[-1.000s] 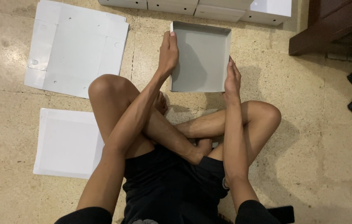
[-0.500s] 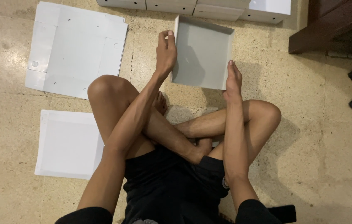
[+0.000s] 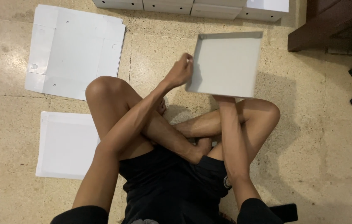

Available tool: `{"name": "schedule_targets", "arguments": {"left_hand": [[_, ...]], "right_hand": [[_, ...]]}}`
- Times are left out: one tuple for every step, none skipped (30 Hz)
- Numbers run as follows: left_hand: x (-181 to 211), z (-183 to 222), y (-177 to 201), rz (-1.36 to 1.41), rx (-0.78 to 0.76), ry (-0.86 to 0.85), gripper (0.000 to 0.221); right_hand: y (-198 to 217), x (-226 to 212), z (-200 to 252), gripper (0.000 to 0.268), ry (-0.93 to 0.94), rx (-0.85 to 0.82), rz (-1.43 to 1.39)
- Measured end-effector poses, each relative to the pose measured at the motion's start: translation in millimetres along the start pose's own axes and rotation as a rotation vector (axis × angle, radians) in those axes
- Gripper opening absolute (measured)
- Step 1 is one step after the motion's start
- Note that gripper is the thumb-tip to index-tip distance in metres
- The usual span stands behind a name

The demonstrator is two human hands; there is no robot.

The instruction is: Assembling a white cardboard box by folding and tucking its flaps while sitting on the floor.

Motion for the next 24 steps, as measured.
{"name": "schedule_targets", "arguments": {"left_hand": [[11,10,-2,-0.001,-0.001,0.002,0.032],[22,21,-4,-0.057,-0.051,-0.018,0.031],[34,30,-6,-0.113,-0.101,-0.038,0.030],[36,30,-7,-0.114,-0.101,-0.037,0.030],[39,30,-7,-0.290,-0.106,-0.064,0.027],[42,29,-7,-0.467,-0.110,-0.091,0.025],[50,33,-7,-0.471,-0.108,-0.089,0.025],[59,37,-7,-0.486,-0.104,-0.062,0.028],[67,40,-8,-0.501,-0.105,-0.035,0.030],[72,42,-9,-0.507,-0.107,-0.033,0.030],[78,43,-10,-0.438,-0.034,-0.056,0.025],[83,44,-11,-0.369,0.038,-0.078,0.021],[78,39,-12,-0.373,0.033,-0.078,0.021],[74,34,-13,-0.377,0.100,-0.093,0.024],[68,30,-14,-0.378,0.164,-0.105,0.026],[68,29,-14,-0.381,0.158,-0.101,0.026],[67,29,-13,-0.373,0.174,-0.103,0.027],[67,27,-12,-0.364,0.191,-0.104,0.028],[69,27,-13,-0.370,0.181,-0.102,0.028],[71,27,-14,-0.394,0.174,-0.088,0.028],[72,29,-16,-0.416,0.165,-0.073,0.029],[71,28,-18,-0.419,0.153,-0.068,0.029],[71,27,-19,-0.427,0.118,-0.044,0.028],[70,26,-20,-0.435,0.082,-0.019,0.027]], "right_hand": [[1,0,0,0.051,-0.028,-0.034,-0.006],[1,0,0,0.051,-0.057,-0.068,-0.011],[1,-1,-1,0.051,-0.085,-0.103,-0.017],[1,-1,-2,0.051,-0.112,-0.138,-0.022],[2,-2,-4,0.052,-0.142,-0.176,-0.029],[2,-3,-6,0.052,-0.171,-0.214,-0.035],[2,-3,-9,0.052,-0.200,-0.253,-0.043],[1,-4,-12,0.053,-0.228,-0.292,-0.050],[2,-5,-13,0.054,-0.254,-0.329,-0.059],[2,-7,-16,0.054,-0.280,-0.366,-0.068],[4,-9,-16,0.055,-0.304,-0.400,-0.078],[5,-12,-17,0.056,-0.328,-0.433,-0.087],[6,-16,-18,0.057,-0.351,-0.468,-0.095],[7,-19,-20,0.058,-0.374,-0.503,-0.103],[10,-23,-19,0.059,-0.398,-0.535,-0.113],[13,-26,-19,0.060,-0.422,-0.567,-0.122],[15,-29,-18,0.061,-0.443,-0.598,-0.133],[18,-32,-18,0.062,-0.464,-0.630,-0.144],[30,-34,-12,0.064,-0.482,-0.663,-0.155],[33,-37,-10,0.065,-0.501,-0.696,-0.166],[29,-42,-20,0.066,-0.520,-0.725,-0.177],[24,-47,-11,0.066,-0.514,-0.718,-0.186],[18,-52,-4,0.064,-0.413,-0.681,-0.136],[12,-58,2,0.062,-0.313,-0.642,-0.085]]}}
Point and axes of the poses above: each hand's wrist, its own z-axis away from the middle knuckle, its own y-axis out of the back of the hand, x = y × z, the point moved 1 cm from there along -z, towards the middle knuckle, and after that the axes turned 6 degrees about z, right-handed, at the moved point
